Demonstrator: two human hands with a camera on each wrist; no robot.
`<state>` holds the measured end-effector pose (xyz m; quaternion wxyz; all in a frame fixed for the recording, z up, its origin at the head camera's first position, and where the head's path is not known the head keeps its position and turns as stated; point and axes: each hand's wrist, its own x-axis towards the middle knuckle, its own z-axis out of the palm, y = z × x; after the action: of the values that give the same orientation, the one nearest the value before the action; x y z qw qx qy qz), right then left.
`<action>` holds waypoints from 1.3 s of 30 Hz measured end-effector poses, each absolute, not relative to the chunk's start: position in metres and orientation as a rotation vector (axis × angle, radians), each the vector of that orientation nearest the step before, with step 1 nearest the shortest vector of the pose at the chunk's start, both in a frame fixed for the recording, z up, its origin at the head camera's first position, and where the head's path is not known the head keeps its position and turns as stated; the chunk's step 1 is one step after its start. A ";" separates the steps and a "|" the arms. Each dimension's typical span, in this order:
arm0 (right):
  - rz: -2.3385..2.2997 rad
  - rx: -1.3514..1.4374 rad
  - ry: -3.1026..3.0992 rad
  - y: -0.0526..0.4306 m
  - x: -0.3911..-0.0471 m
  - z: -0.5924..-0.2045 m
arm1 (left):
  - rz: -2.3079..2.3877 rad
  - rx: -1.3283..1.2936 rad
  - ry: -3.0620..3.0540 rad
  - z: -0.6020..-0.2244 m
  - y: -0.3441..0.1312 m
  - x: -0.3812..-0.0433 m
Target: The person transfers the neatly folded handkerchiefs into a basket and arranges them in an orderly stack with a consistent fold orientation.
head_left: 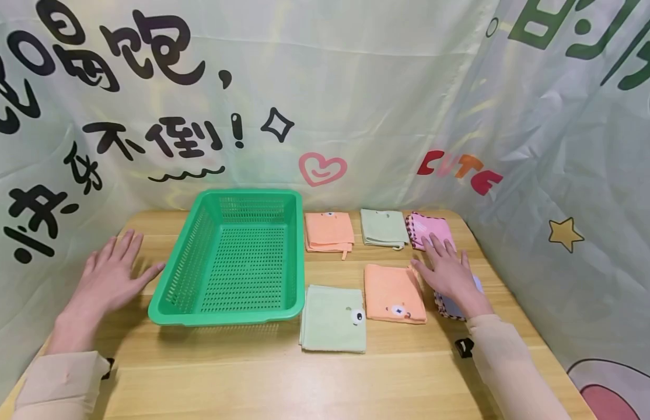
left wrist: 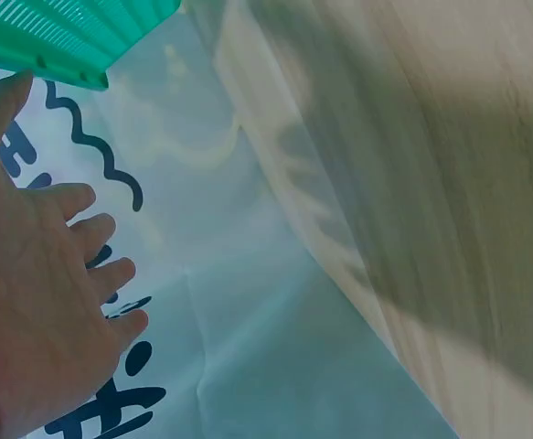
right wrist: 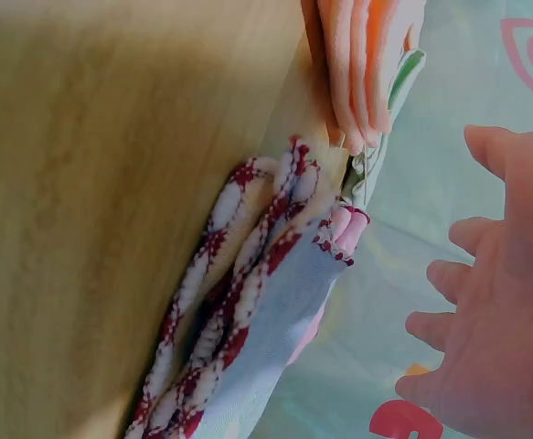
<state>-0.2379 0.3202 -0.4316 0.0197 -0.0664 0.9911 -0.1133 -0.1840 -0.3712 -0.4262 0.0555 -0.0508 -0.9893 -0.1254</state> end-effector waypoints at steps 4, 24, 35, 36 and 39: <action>-0.391 -0.227 3.104 0.319 -0.234 -0.432 | -0.379 -0.164 -2.978 -0.424 -0.369 -0.183; -0.511 -0.608 3.184 0.270 -0.207 -0.444 | -0.387 -0.345 -2.801 -0.407 -0.336 -0.180; -0.454 -0.902 3.065 0.237 -0.193 -0.454 | -0.309 -0.322 -2.892 -0.405 -0.324 -0.185; -0.458 -0.915 3.049 0.234 -0.192 -0.455 | -0.308 -0.324 -2.899 -0.405 -0.324 -0.185; -0.447 -0.953 3.008 0.227 -0.189 -0.456 | -0.305 -0.336 -2.915 -0.405 -0.323 -0.186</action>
<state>-0.1893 0.2271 -0.4564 -0.0225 -0.2989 0.9437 -0.1403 -0.1861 -0.3235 -0.4052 0.0957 -0.1135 -0.9836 -0.1028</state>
